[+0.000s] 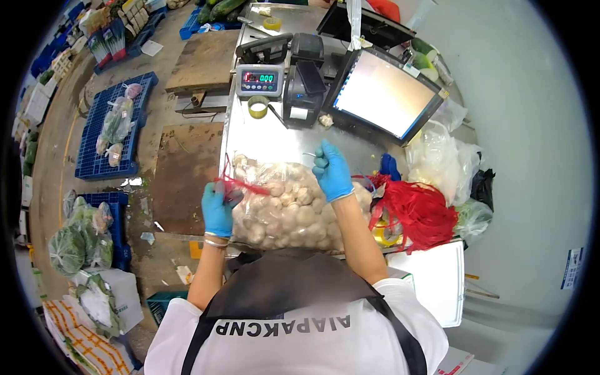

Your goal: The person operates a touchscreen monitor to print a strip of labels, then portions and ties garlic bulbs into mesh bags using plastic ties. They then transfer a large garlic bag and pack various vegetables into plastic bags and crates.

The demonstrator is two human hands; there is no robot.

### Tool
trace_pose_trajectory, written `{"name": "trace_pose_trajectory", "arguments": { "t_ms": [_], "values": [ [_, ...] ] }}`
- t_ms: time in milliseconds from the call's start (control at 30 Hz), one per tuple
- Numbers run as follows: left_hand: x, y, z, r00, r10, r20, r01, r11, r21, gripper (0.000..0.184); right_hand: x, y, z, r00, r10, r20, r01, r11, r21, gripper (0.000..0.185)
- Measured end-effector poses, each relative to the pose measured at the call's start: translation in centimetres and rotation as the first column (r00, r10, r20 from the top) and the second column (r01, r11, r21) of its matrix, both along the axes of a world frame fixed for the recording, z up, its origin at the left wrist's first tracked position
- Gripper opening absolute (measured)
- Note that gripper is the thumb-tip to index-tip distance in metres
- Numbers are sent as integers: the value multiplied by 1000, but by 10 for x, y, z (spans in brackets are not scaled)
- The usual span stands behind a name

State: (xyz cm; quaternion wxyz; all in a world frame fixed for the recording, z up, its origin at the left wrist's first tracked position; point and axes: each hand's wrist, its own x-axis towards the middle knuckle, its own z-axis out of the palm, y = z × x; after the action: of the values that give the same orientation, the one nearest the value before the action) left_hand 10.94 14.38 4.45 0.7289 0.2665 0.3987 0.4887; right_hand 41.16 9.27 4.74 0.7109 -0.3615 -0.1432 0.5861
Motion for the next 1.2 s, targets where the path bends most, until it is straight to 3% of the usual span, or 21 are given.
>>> {"name": "trace_pose_trajectory", "arguments": {
  "t_ms": [67,133,167,200,267,333,400,633,667,767,800,833,867,933,967,1000,1033,1067,1100,1133,1200],
  "values": [
    [-9,0,-8,996,-72,-59,77,994,77,10,-12,3,31,857,55,513,17,991,-135,11],
    [-4,-5,-4,987,-140,-74,148,982,115,8,-55,11,71,746,285,603,-221,959,-179,30],
    [6,-10,9,983,-174,-57,180,976,123,7,-62,14,68,556,522,647,-398,851,-344,35],
    [15,-13,18,977,-208,-40,211,968,134,6,-77,15,53,308,546,779,-527,780,-338,34],
    [22,-12,18,975,-198,-102,216,952,215,4,-98,15,59,285,741,608,-506,655,-561,24],
    [19,-12,22,961,-137,-240,198,947,251,5,-90,15,47,548,546,634,-381,837,-393,20],
    [13,-13,28,898,-130,-420,258,929,266,7,-83,15,61,631,475,613,-317,879,-355,18],
    [16,-19,30,982,-173,-71,179,979,99,7,-64,10,42,864,29,502,105,966,-237,20],
    [14,-19,31,983,-181,-12,182,981,67,7,-59,8,39,917,-16,398,104,974,-202,20],
    [5,-7,17,834,-28,551,146,974,-172,13,-59,1,36,990,-136,44,142,970,-197,20],
    [2,-2,11,730,76,679,160,947,-278,15,-49,-1,24,948,-91,-304,41,985,-166,22],
    [-5,4,-7,728,180,662,101,926,-363,17,-32,-2,3,789,-27,-613,-43,994,-99,24],
    [-11,11,-20,606,68,792,222,942,-251,15,-22,-3,-9,533,49,-844,-97,995,-4,26],
    [-23,17,-36,287,-139,948,397,918,14,18,-18,-2,0,638,135,-758,-140,988,59,29],
    [-21,9,-13,474,-84,876,343,934,-96,26,-11,1,0,685,191,-703,-176,980,94,29],
    [-16,2,4,814,-245,527,281,960,12,29,-5,4,0,728,246,-640,-214,968,128,29],
    [-9,-3,19,957,-289,40,281,949,145,33,-8,8,11,812,196,-549,-203,978,49,29],
    [-3,-8,25,870,-197,-451,342,901,266,37,-17,8,33,904,172,-391,-216,974,-70,26],
    [-4,-7,18,760,-94,-644,400,848,348,35,-30,5,60,964,163,-212,-204,961,-187,24],
    [-4,-6,10,609,51,-791,455,795,402,32,-40,0,75,986,168,-17,-165,940,-300,22],
    [-20,33,-41,627,-55,-777,406,875,265,29,-48,-14,72,847,515,133,-468,841,-272,22]
  ]
}}
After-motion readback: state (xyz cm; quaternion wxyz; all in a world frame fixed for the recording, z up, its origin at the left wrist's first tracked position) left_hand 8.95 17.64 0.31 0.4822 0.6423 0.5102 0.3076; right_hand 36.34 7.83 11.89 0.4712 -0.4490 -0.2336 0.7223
